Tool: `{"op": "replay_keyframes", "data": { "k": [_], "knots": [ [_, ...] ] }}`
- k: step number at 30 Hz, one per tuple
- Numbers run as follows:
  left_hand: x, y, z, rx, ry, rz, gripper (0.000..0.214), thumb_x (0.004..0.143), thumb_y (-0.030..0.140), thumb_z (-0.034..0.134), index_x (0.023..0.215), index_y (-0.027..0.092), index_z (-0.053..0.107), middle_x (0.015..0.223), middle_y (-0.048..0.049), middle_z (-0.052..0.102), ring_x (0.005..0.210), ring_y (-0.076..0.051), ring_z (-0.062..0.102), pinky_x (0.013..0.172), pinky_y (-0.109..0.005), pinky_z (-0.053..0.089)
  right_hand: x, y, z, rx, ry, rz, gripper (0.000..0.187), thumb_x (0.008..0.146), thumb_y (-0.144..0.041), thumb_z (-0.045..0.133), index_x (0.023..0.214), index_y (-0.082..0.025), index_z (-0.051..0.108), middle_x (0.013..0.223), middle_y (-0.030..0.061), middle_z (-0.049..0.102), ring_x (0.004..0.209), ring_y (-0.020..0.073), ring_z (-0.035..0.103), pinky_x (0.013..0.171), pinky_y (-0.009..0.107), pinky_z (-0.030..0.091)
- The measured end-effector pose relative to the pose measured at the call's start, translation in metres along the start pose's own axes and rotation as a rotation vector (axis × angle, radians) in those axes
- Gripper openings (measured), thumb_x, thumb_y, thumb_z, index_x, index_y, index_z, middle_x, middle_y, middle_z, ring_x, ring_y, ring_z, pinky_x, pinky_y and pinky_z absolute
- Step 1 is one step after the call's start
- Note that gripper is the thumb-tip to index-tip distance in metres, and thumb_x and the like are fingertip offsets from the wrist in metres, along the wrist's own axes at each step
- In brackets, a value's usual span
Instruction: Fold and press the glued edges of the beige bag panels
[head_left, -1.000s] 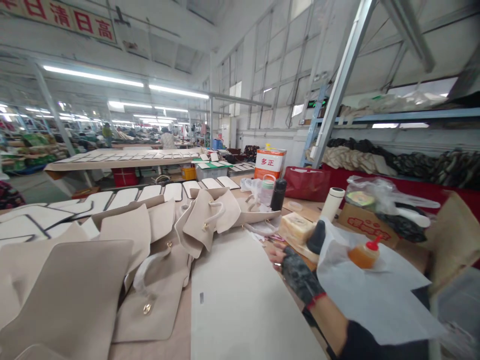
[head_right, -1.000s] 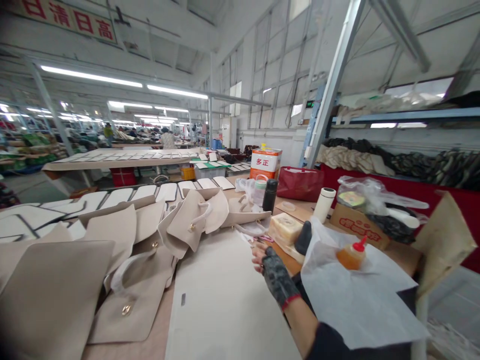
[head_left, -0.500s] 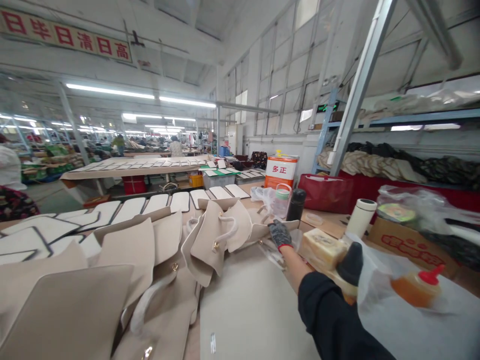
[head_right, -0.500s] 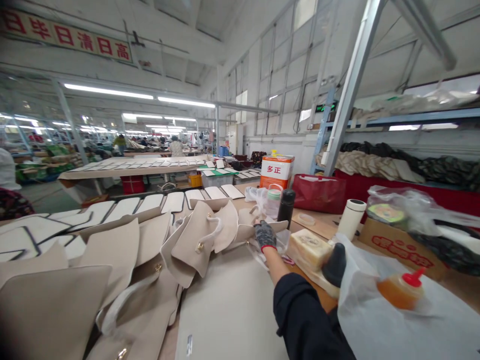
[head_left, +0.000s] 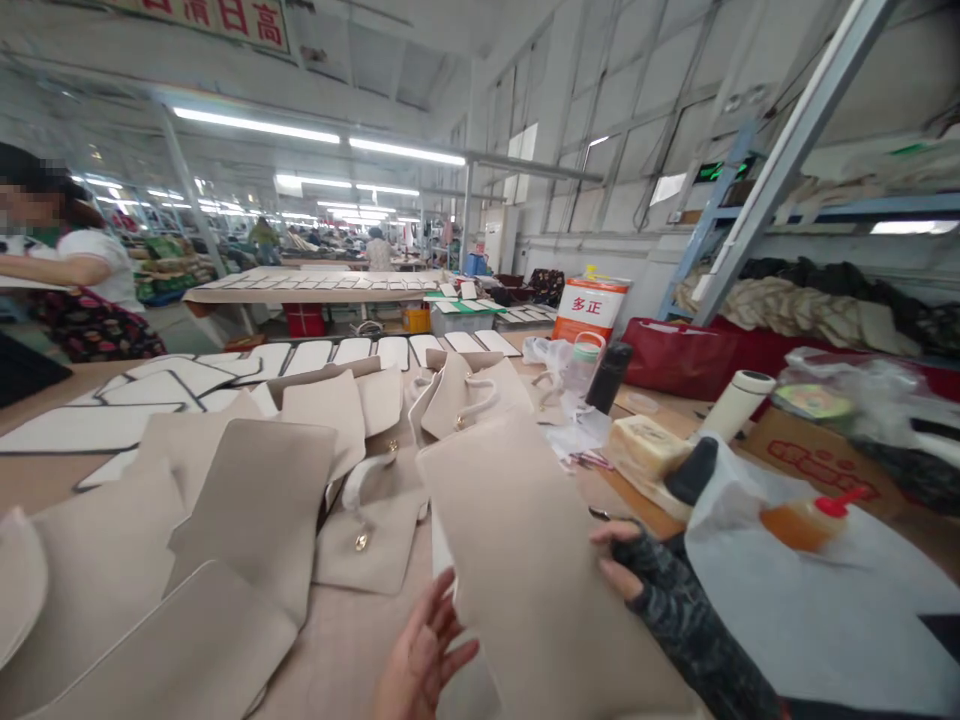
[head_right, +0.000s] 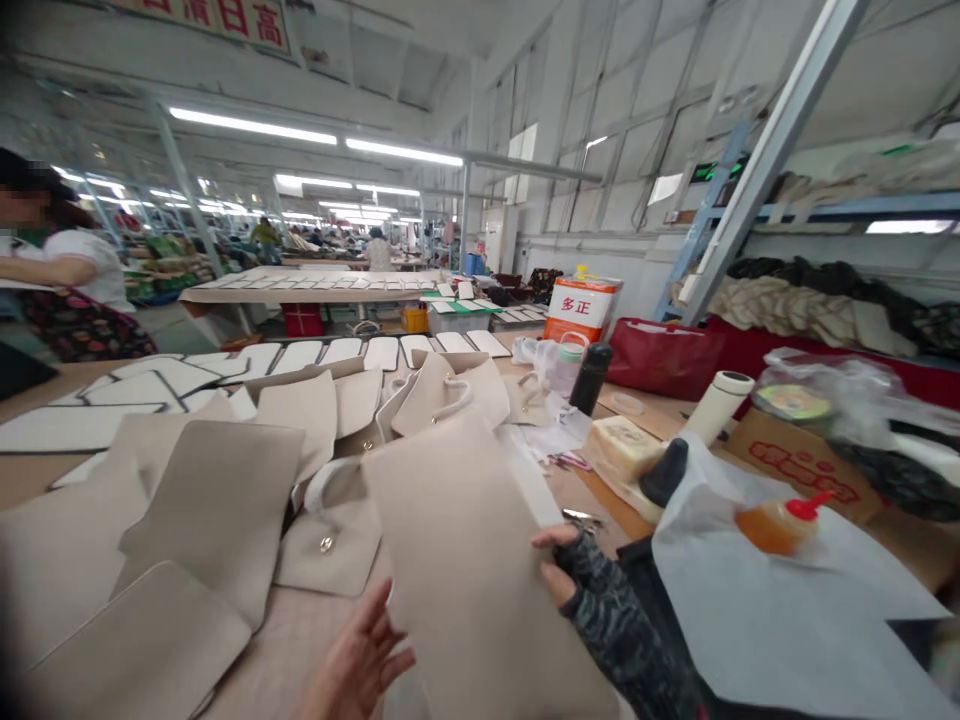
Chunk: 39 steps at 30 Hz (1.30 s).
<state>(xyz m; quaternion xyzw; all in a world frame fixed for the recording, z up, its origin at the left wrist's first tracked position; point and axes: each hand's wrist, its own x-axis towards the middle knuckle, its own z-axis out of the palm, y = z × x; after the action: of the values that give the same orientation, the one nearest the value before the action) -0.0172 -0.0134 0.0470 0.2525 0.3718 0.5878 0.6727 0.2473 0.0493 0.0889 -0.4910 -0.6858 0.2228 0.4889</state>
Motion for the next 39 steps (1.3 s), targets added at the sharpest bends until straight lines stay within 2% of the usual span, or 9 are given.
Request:
{"op": "replay_keyframes", "data": {
  "k": [4,7,14,17,22,28,31,35,39],
  "knots": [
    [-0.024,0.007,0.002,-0.025,0.136,-0.098,0.059,0.057,0.042,0.079,0.106,0.014,0.064,0.092,-0.0141,0.071,0.097,-0.037,0.062,0.088,-0.049,0.047,-0.053,-0.016,0.039,0.129,-0.196,0.071,0.03,0.082,-0.037,0.052,0.108,-0.023,0.056,0.103,0.0068,0.062,0.099,0.0222,0.057,0.089,0.033,0.046],
    [-0.039,0.008,-0.007,-0.006,0.249,-0.111,0.051,0.057,0.033,0.079,0.101,0.012,0.064,0.083,-0.0124,0.073,0.088,-0.035,0.066,0.082,-0.046,0.051,-0.074,-0.031,0.053,0.221,-0.294,0.166,0.052,0.084,-0.038,0.049,0.131,-0.02,0.036,0.104,0.0081,0.061,0.096,0.0213,0.058,0.088,0.036,0.046],
    [-0.052,-0.001,-0.024,-0.005,0.372,-0.096,0.043,0.053,0.026,0.08,0.09,0.011,0.063,0.078,-0.0108,0.073,0.078,-0.031,0.069,0.068,-0.038,0.055,-0.082,-0.068,0.056,0.341,-0.438,0.2,0.034,0.088,-0.038,0.045,0.112,-0.018,0.055,0.112,0.0106,0.061,0.101,0.0216,0.058,0.088,0.034,0.047],
    [-0.056,-0.004,-0.023,0.011,0.36,-0.107,0.043,0.054,0.027,0.079,0.09,0.011,0.063,0.079,-0.011,0.073,0.074,-0.03,0.069,0.062,-0.034,0.055,-0.082,-0.068,0.063,0.198,-0.362,0.125,0.03,0.087,-0.034,0.046,0.109,-0.018,0.057,0.104,0.0093,0.065,0.096,0.0217,0.06,0.085,0.035,0.049],
    [-0.062,-0.008,-0.02,0.04,0.306,-0.13,0.045,0.058,0.029,0.078,0.095,0.011,0.061,0.082,-0.0121,0.073,0.071,-0.03,0.069,0.062,-0.036,0.055,-0.082,-0.059,0.074,-0.243,-0.008,-0.155,0.031,0.087,-0.034,0.047,0.103,-0.011,0.061,0.094,0.0132,0.068,0.084,0.0258,0.065,0.078,0.042,0.054],
    [-0.071,-0.009,-0.011,0.049,0.351,-0.114,0.052,0.057,0.033,0.079,0.1,0.011,0.061,0.082,-0.0117,0.073,0.078,-0.033,0.068,0.068,-0.04,0.055,-0.083,-0.056,0.081,-0.49,0.205,-0.428,0.031,0.092,-0.032,0.041,0.088,-0.012,0.064,0.078,0.0131,0.069,0.067,0.0236,0.066,0.062,0.035,0.056],
    [-0.076,-0.01,-0.006,0.038,0.371,-0.094,0.05,0.057,0.034,0.078,0.099,0.011,0.062,0.081,-0.0119,0.073,0.084,-0.034,0.067,0.072,-0.041,0.055,-0.083,-0.053,0.081,-0.434,0.137,-0.309,0.032,0.091,-0.035,0.041,0.082,-0.016,0.065,0.076,0.0117,0.068,0.064,0.0231,0.065,0.063,0.036,0.055],
    [-0.077,-0.005,-0.006,0.058,0.36,-0.072,0.047,0.059,0.034,0.078,0.097,0.012,0.061,0.083,-0.0107,0.073,0.079,-0.031,0.068,0.07,-0.038,0.055,-0.078,-0.055,0.07,-0.003,-0.118,0.028,0.029,0.089,-0.041,0.045,0.088,-0.017,0.062,0.084,0.0081,0.067,0.079,0.0211,0.062,0.075,0.033,0.05],
    [-0.067,0.002,-0.011,0.078,0.363,-0.018,0.05,0.061,0.029,0.076,0.104,0.014,0.056,0.084,-0.0086,0.073,0.069,-0.026,0.069,0.061,-0.034,0.056,-0.077,-0.053,0.059,0.403,-0.39,0.281,0.033,0.087,-0.047,0.048,0.086,-0.016,0.059,0.077,0.003,0.061,0.067,0.0153,0.055,0.06,0.027,0.046]
  ]
}}
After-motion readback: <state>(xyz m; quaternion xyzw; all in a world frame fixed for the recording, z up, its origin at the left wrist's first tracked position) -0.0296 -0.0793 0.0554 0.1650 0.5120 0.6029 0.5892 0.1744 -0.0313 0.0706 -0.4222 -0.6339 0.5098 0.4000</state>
